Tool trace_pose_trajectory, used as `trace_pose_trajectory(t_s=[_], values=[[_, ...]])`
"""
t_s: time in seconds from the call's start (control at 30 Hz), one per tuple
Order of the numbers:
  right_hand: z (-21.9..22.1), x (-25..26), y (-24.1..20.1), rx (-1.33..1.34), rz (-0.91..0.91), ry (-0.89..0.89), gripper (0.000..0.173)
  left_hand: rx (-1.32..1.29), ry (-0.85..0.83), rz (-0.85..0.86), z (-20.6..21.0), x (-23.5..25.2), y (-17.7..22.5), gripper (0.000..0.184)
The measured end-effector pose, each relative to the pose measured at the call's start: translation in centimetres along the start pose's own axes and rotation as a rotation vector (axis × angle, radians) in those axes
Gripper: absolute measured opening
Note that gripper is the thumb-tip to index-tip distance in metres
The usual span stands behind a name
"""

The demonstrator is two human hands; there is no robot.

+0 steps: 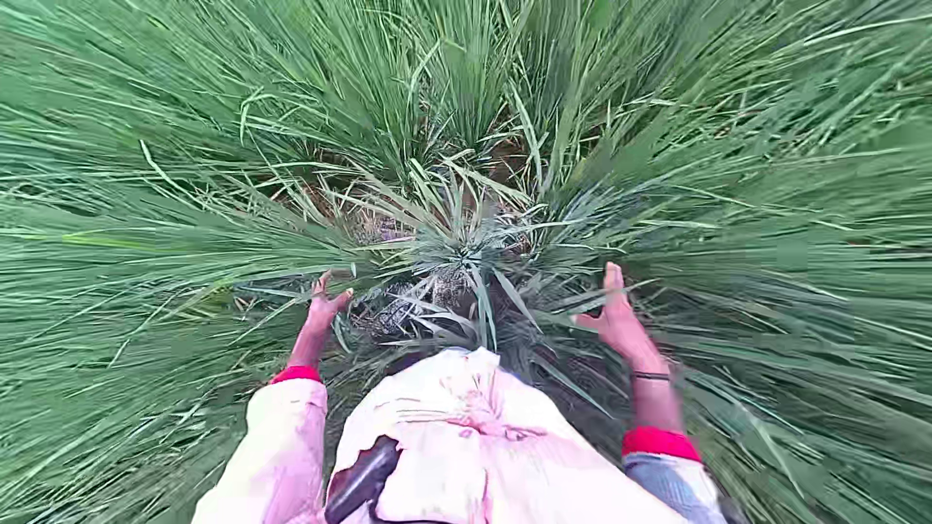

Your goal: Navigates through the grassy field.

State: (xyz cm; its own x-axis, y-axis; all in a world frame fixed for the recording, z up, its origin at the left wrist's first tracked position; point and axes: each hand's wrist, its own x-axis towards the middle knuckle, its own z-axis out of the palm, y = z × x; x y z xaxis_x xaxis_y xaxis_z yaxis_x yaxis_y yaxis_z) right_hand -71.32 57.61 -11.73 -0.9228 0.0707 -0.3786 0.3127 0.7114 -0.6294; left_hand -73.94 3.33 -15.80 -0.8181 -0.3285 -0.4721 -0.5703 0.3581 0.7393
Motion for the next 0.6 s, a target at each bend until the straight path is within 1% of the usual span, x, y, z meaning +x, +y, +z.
trace_pose_trajectory(t_s=[0.03,0.07,0.13,0.17,0.23,0.3,0.33,0.4,0.43,0.47,0.53,0.6], values=[[0.3,2.4,-1.0,-0.016,-0.071,-0.068,0.123,0.015,-0.038,-0.016,1.3,0.1,1.7,0.047],[0.8,4.4,-2.1,-0.034,-0.15,-0.141,0.123,0.033,-0.094,-0.049,2.1,0.2,3.0,0.036],[2.1,6.5,-4.3,-0.035,-0.238,-0.349,0.119,0.103,-0.178,-0.114,2.8,-0.3,4.1,0.034],[2.7,7.2,-5.6,-0.043,-0.262,-0.462,0.117,0.125,-0.189,-0.153,2.8,-0.4,4.6,0.035],[3.5,8.1,-7.5,-0.07,-0.257,-0.679,0.11,0.149,-0.157,-0.242,2.4,0.0,5.1,0.035],[4.1,8.5,-7.4,-0.086,-0.23,-0.821,0.094,0.163,-0.128,-0.328,2.2,0.4,5.5,0.033],[4.0,8.5,-6.9,-0.077,-0.216,-0.859,0.081,0.165,-0.133,-0.349,2.2,0.7,5.7,0.032],[2.5,8.7,-6.3,-0.078,-0.173,-0.902,0.056,0.178,-0.151,-0.362,2.0,1.4,6.2,0.033],[1.4,8.9,-6.2,-0.079,-0.18,-0.891,0.048,0.155,-0.158,-0.355,1.9,1.7,7.0,0.032],[0.4,9.4,-5.7,-0.036,-0.194,-0.849,0.042,0.1,-0.16,-0.339,2.2,2.3,7.9,0.031],[-1.3,10.8,-4.1,0.143,-0.224,-0.693,0.035,-0.02,-0.154,-0.272,3.7,4.1,10.3,0.027],[-3.6,13.1,-3.5,0.199,-0.163,-0.544,0.035,-0.068,-0.186,-0.224,5.6,6.4,12.6,0.029]])
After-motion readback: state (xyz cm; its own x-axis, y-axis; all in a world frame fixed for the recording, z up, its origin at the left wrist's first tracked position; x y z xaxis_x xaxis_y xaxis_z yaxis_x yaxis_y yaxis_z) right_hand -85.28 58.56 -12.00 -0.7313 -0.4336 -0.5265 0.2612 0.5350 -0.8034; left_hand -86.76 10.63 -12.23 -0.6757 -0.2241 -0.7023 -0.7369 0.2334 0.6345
